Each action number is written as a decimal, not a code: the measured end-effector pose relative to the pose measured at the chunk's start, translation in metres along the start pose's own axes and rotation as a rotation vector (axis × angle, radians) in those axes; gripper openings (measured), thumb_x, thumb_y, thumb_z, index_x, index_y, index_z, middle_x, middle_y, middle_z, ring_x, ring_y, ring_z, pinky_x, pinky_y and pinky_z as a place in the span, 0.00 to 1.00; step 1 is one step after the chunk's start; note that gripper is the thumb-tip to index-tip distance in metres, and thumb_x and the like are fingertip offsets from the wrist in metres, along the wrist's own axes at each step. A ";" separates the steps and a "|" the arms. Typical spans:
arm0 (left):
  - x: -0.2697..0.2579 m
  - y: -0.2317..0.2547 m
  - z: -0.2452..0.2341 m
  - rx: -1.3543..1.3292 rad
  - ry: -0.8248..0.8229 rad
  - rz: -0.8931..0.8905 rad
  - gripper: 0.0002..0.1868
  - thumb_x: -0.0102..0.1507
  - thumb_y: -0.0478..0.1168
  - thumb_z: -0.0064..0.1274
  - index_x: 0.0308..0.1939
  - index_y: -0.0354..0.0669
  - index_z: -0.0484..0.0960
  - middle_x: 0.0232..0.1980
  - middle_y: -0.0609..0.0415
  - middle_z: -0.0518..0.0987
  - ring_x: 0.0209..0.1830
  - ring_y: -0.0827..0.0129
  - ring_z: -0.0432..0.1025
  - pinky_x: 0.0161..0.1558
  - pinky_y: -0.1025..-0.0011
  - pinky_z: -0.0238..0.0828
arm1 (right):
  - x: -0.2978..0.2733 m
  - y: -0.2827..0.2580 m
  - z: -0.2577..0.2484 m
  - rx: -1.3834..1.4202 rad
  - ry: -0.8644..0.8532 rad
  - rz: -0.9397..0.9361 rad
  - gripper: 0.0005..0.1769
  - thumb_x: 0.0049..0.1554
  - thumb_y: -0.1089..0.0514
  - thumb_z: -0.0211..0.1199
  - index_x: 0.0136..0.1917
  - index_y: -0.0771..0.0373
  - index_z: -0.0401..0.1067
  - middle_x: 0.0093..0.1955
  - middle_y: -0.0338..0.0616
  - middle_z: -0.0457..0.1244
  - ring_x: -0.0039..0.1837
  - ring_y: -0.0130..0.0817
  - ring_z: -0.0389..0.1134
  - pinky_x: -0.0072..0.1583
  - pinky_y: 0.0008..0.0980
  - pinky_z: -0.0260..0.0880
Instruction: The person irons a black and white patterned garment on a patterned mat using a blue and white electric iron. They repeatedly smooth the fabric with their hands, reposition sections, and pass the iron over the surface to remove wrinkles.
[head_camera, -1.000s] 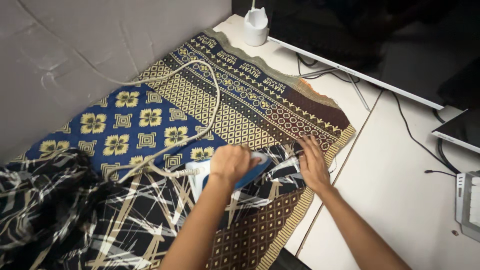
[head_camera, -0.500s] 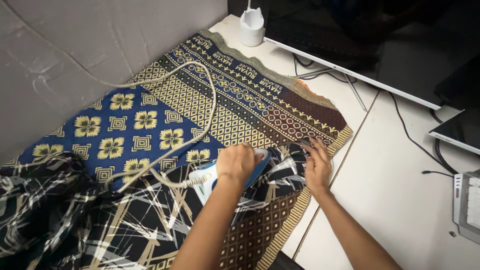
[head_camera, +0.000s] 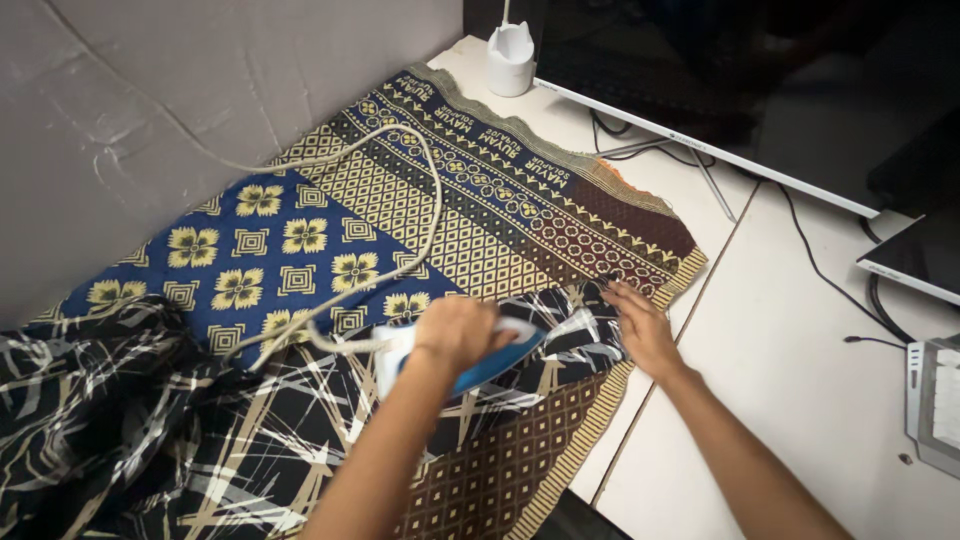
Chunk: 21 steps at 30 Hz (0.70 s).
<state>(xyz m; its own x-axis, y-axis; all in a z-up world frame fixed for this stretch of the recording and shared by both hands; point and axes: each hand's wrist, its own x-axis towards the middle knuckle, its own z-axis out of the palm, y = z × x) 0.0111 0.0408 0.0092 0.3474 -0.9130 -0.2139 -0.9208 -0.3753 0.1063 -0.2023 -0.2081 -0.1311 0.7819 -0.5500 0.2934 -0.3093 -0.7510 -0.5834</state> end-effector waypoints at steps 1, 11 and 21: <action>-0.015 -0.008 0.001 0.019 0.018 0.024 0.31 0.67 0.68 0.39 0.47 0.46 0.80 0.39 0.47 0.84 0.40 0.57 0.80 0.40 0.59 0.78 | 0.000 0.002 -0.005 -0.013 -0.031 -0.029 0.25 0.60 0.70 0.47 0.66 0.60 0.71 0.77 0.46 0.58 0.80 0.45 0.54 0.78 0.39 0.51; -0.066 0.019 0.028 -0.058 0.042 0.043 0.30 0.67 0.66 0.41 0.43 0.42 0.82 0.34 0.45 0.83 0.36 0.54 0.80 0.38 0.58 0.77 | -0.002 0.003 -0.006 -0.053 -0.102 -0.060 0.26 0.61 0.67 0.48 0.71 0.58 0.67 0.80 0.46 0.53 0.81 0.46 0.50 0.78 0.41 0.48; -0.016 0.070 0.023 -0.108 0.123 -0.043 0.29 0.68 0.64 0.45 0.42 0.40 0.82 0.34 0.47 0.84 0.36 0.55 0.81 0.36 0.60 0.78 | 0.011 0.011 -0.018 0.203 -0.153 0.023 0.26 0.55 0.76 0.57 0.64 0.61 0.74 0.75 0.46 0.61 0.79 0.40 0.57 0.75 0.34 0.55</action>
<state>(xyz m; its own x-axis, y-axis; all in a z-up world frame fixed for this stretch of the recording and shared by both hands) -0.0630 0.0326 -0.0020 0.4112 -0.9059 -0.1009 -0.8825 -0.4234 0.2046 -0.2067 -0.2286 -0.1209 0.8534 -0.4929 0.1695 -0.2251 -0.6418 -0.7331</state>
